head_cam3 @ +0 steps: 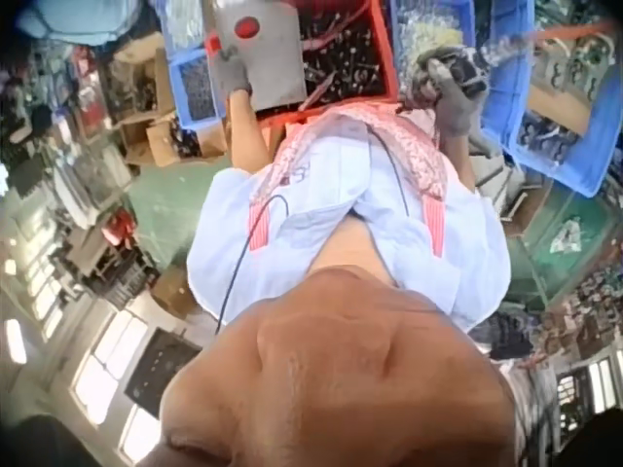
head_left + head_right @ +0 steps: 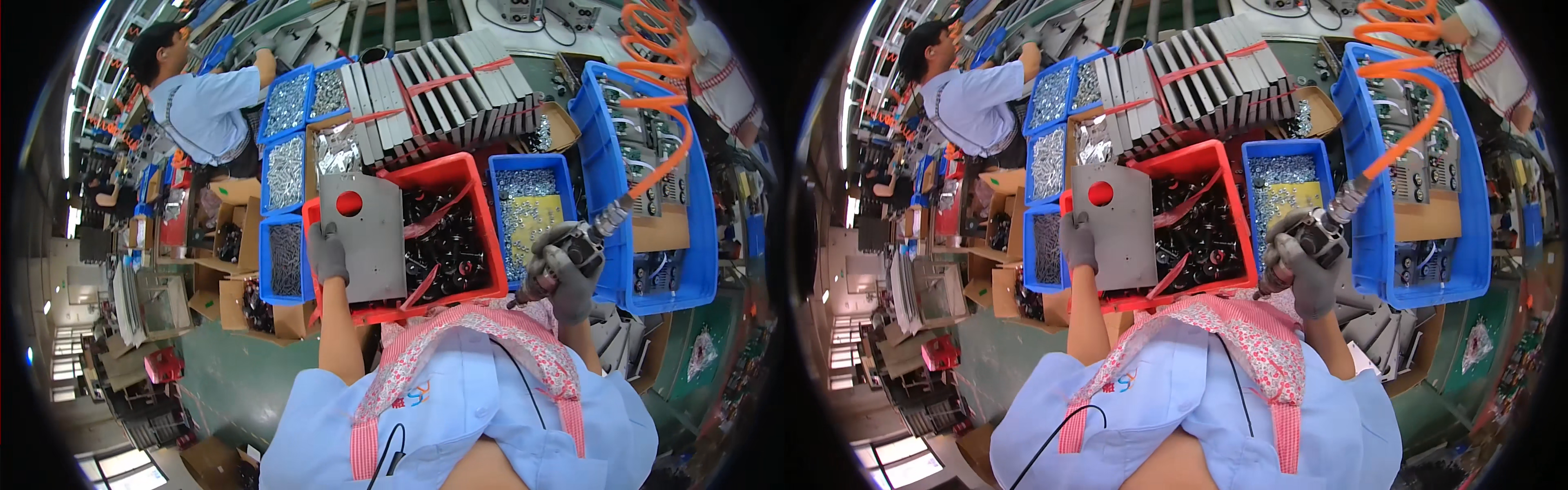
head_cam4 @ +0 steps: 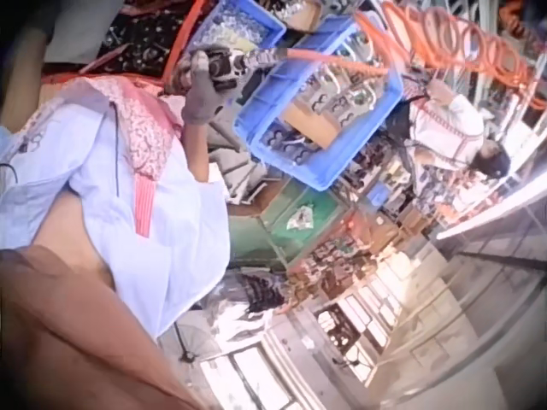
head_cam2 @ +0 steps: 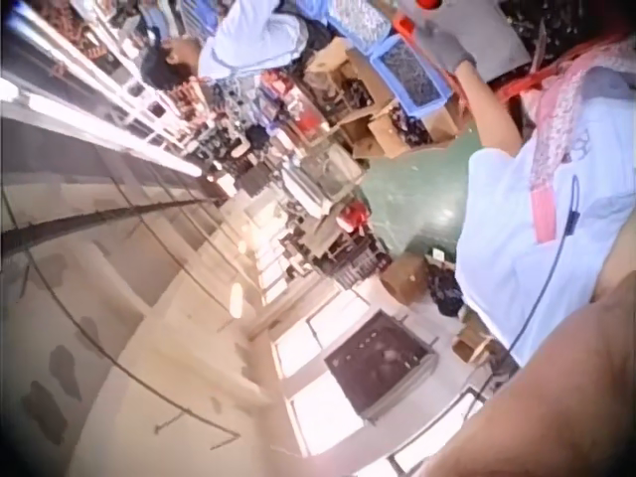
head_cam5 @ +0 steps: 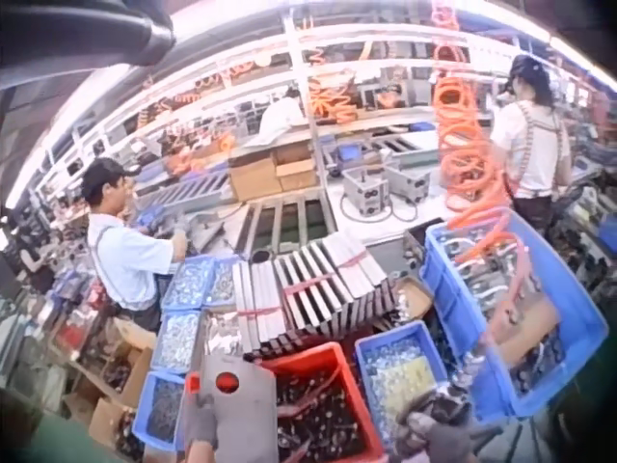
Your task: Assembling metal housing plates and components using an air-powered screwdriver.
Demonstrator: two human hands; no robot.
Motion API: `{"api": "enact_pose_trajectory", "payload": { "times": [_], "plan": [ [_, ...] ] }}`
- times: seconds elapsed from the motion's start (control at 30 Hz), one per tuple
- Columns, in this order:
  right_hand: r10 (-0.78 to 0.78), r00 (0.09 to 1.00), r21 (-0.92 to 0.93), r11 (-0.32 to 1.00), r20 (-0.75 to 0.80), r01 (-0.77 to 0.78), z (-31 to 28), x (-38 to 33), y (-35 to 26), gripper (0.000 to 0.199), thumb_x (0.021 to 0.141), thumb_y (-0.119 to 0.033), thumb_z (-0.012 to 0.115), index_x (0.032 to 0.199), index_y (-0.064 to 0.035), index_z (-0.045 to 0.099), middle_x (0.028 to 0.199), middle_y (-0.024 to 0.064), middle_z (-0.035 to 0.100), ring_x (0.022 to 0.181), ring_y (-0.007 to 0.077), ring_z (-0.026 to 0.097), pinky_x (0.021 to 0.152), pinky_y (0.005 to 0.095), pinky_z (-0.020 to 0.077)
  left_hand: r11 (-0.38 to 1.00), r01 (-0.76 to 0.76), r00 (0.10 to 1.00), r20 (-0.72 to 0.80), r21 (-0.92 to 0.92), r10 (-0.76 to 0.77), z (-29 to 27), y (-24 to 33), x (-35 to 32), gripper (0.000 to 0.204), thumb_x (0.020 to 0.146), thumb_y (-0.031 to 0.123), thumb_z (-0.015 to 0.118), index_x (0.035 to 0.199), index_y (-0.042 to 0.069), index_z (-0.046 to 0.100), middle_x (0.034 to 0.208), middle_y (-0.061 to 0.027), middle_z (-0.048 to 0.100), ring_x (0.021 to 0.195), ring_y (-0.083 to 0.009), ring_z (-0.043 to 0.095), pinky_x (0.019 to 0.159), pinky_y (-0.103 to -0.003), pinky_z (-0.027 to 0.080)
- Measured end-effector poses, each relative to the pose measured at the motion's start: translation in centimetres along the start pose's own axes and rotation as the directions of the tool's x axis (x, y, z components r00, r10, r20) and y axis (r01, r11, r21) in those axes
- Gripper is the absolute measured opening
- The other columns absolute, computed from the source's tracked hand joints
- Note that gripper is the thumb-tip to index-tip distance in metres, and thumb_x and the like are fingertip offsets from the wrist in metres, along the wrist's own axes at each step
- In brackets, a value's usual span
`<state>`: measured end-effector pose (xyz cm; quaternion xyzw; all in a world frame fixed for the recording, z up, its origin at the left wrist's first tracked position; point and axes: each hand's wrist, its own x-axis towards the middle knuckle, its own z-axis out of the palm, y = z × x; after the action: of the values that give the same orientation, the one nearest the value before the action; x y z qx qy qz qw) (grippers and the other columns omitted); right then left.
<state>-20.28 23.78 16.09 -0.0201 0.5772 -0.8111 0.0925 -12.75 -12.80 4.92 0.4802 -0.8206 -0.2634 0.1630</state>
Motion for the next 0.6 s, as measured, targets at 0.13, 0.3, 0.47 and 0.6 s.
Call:
{"api": "enact_pose_trajectory", "payload": {
  "times": [0.13,0.3,0.47,0.6],
  "plan": [
    [0.125,0.987,-0.148,0.983,0.099,-0.109,-0.5,0.2,-0.1,0.017,0.077,0.001,0.055,0.094,0.0024,0.055,0.072,0.0118,0.061,0.055,0.0103,0.056,0.046,0.0214,0.0430,0.949,-0.293,0.956,-0.006,-0.116,0.294,-4.0,6.1,-3.0,0.022,0.086,0.015,0.058,0.106,0.005,0.061,0.092,-0.0182,0.064,0.085,-0.0338,0.061,0.075,-0.040,0.048],
    [0.007,0.990,-0.113,0.994,0.142,0.009,1.6,0.2,1.8,0.028,0.074,0.006,0.064,0.101,0.0014,0.058,0.087,0.0042,0.059,0.068,0.0065,0.055,0.059,0.0219,0.0456,0.533,-0.746,0.539,0.108,-0.398,0.835,-4.3,13.1,-5.3,0.026,0.080,0.006,0.063,0.106,0.003,0.064,0.088,-0.0141,0.066,0.082,-0.0236,0.064,0.076,-0.032,0.049],
    [-0.238,0.935,-0.482,0.807,0.263,0.341,1.3,1.1,2.8,0.041,0.064,-0.001,0.070,0.102,0.0025,0.058,0.105,0.0137,0.056,0.083,0.0196,0.058,0.074,0.0306,0.0469,0.293,-0.787,0.313,0.058,-0.543,0.948,-2.6,19.3,-8.0,0.030,0.073,0.009,0.067,0.103,0.004,0.065,0.085,-0.0137,0.065,0.079,-0.0246,0.065,0.071,-0.032,0.051],
    [-0.040,0.955,-0.578,0.789,0.293,0.210,0.1,1.4,2.1,0.041,0.062,-0.004,0.069,0.101,0.0028,0.058,0.095,0.0117,0.058,0.082,0.0222,0.058,0.076,0.0318,0.0462,0.217,-0.767,0.174,0.130,-0.604,0.976,-1.9,21.8,-9.6,0.031,0.073,0.010,0.067,0.103,0.004,0.064,0.084,-0.0136,0.065,0.080,-0.0240,0.065,0.070,-0.031,0.051]
  ]
}}
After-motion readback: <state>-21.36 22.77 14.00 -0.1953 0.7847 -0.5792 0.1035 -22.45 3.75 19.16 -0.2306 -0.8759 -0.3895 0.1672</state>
